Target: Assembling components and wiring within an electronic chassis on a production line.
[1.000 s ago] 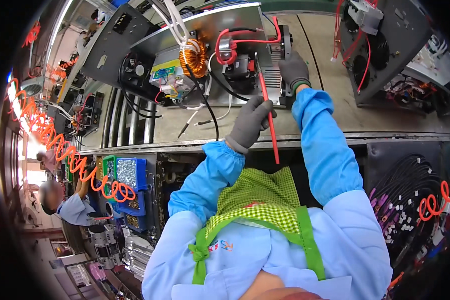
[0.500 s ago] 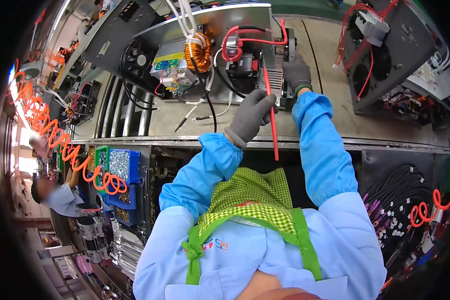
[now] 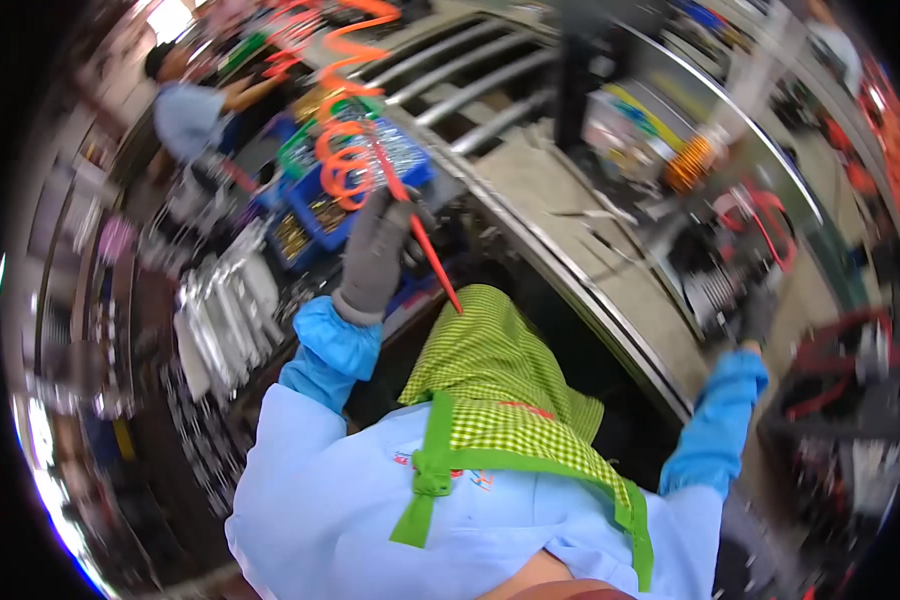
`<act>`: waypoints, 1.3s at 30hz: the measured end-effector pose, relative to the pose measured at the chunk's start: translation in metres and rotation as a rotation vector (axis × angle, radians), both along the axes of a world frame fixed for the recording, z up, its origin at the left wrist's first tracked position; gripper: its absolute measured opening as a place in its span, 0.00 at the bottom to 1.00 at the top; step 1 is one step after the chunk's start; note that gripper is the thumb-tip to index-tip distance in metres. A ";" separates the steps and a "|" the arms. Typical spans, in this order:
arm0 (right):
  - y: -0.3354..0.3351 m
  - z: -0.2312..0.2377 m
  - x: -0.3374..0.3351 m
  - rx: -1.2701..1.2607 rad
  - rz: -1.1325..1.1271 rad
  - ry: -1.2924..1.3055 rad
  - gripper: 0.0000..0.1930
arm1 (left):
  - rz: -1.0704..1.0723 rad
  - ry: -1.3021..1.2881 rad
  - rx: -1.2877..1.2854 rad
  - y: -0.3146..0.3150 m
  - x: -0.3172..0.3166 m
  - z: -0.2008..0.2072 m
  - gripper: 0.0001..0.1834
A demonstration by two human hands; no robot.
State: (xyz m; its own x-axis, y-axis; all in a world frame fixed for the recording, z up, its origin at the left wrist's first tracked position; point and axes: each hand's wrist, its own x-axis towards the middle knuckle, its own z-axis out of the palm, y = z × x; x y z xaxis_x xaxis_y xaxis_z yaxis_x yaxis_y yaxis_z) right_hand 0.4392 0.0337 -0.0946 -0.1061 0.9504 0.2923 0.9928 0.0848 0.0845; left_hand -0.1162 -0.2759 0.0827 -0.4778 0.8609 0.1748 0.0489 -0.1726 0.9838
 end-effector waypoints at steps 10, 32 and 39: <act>-0.064 0.128 -0.057 0.613 -0.086 1.311 0.20 | 1.060 0.571 0.097 -0.116 -0.315 -0.029 0.13; -0.168 0.160 -0.338 -0.006 0.658 1.273 0.13 | 0.473 1.213 -0.416 -0.056 -0.292 -0.067 0.19; -0.204 0.162 -0.427 -0.196 1.134 0.799 0.11 | -0.056 1.364 -1.070 0.023 -0.271 -0.094 0.15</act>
State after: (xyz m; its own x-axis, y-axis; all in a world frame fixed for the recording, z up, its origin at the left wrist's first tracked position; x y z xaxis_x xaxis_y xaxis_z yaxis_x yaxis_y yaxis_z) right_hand 0.0124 -0.1705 0.0671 -0.7043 0.4923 0.5115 0.1503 0.8076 -0.5702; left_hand -0.3875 -0.2530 -0.0113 -0.4524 0.8647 -0.2181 0.8915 0.4447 -0.0863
